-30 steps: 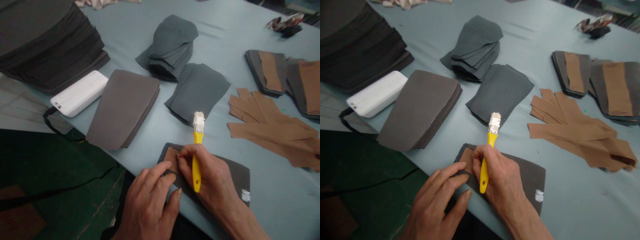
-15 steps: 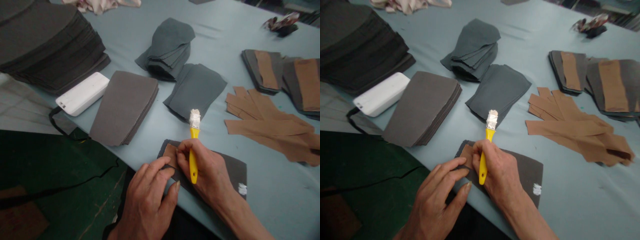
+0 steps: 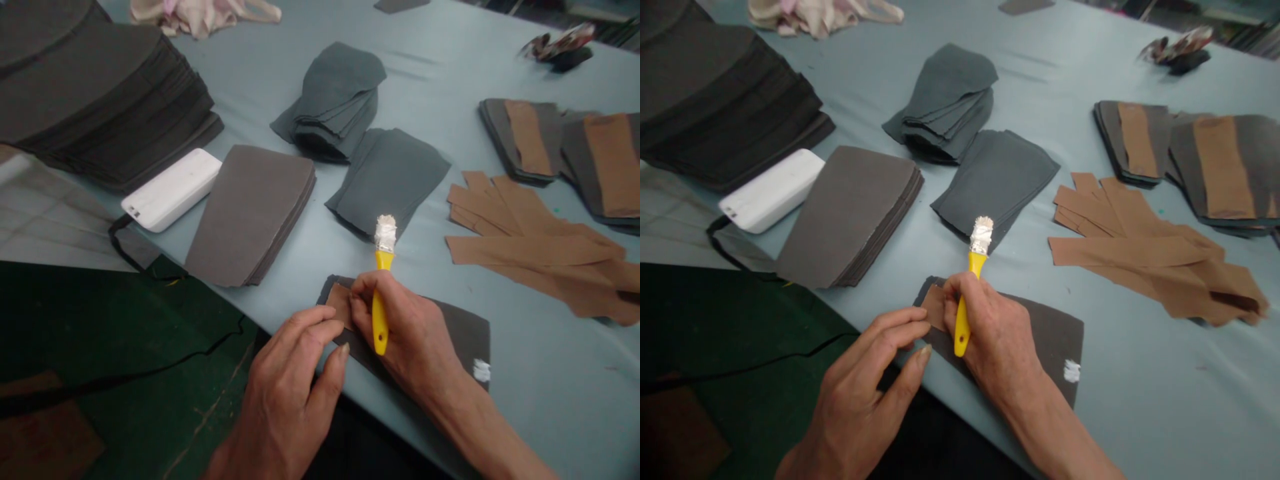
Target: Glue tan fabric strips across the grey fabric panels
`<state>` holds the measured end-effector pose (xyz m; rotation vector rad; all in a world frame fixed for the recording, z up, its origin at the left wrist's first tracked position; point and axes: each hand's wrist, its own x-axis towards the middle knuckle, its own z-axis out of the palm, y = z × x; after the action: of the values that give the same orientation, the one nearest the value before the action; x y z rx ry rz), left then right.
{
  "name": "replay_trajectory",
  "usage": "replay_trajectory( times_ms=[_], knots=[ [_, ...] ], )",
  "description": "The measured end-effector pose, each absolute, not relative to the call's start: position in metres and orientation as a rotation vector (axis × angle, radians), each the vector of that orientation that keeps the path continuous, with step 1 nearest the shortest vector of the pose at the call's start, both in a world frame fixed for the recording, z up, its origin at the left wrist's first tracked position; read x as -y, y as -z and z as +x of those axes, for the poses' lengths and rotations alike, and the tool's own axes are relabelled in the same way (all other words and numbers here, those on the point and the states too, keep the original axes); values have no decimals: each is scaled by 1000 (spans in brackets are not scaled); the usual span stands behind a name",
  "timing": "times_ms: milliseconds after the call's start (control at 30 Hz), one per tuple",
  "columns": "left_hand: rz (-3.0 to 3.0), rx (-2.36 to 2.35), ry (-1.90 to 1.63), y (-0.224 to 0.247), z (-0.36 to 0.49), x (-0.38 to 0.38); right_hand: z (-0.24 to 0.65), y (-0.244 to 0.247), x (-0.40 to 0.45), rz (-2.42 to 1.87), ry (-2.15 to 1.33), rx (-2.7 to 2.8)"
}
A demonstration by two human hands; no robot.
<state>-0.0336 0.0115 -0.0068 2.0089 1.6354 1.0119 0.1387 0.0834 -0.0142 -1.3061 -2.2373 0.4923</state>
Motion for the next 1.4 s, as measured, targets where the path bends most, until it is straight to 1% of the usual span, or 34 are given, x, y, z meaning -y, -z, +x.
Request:
replay_trajectory(
  times_ms=[200, 400, 700, 1033, 1400],
  knots=[
    [2055, -1694, -964, 2, -32, -24, 138, 14, -85, -1299, -515, 2220],
    [2119, -1800, -822, 9, -31, -38, 138, 19, -85, -1308, -478, 2212],
    [2157, -1842, -623, 13, -35, -47, 137, 28, -86, -1348, -553, 2222],
    [2235, -1878, -605, 15, -37, -48, 137, 16, -84, -1400, -549, 2277],
    [2252, -1915, -704, 22, -35, -46, 189, -18, -67, -1354, -195, 2295]
  ],
)
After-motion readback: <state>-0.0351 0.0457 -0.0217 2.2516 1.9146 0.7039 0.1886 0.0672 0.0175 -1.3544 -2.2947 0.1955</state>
